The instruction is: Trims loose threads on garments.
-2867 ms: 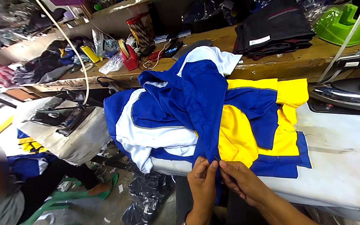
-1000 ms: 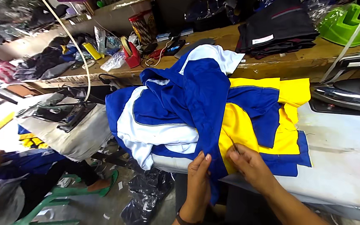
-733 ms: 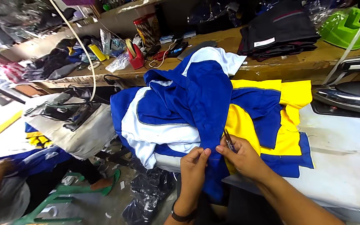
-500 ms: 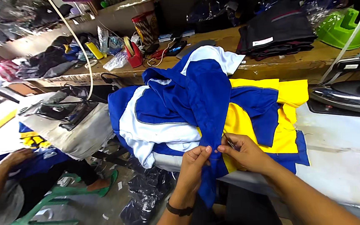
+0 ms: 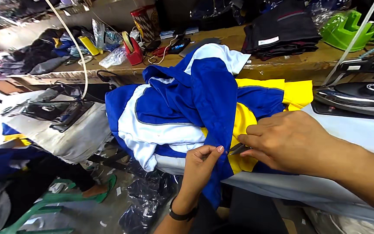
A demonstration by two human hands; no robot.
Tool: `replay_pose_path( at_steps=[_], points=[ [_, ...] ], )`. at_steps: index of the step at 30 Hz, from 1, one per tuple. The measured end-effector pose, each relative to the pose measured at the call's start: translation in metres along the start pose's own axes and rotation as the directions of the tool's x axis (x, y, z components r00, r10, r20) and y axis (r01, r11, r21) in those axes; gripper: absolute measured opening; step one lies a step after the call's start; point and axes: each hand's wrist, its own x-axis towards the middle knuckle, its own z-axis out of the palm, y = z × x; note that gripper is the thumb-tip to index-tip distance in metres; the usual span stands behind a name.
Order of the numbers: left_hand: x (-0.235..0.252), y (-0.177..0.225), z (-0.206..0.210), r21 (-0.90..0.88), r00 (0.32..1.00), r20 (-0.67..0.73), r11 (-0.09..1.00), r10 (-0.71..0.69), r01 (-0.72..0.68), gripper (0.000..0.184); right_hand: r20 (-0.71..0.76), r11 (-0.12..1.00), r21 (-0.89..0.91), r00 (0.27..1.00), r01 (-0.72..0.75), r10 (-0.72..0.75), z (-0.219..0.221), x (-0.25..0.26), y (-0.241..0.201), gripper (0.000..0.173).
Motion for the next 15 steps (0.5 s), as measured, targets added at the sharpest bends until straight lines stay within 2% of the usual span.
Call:
replay_pose_path(
  at_steps=[15],
  points=[
    [0.0004, -0.0006, -0.0001, 0.051, 1.0, -0.002, 0.999, 0.013, -0.013, 0.02, 0.063, 0.999, -0.004, 0.997, 0.049, -0.049, 0.0, 0.0096, -0.0014, 0.033]
  ],
)
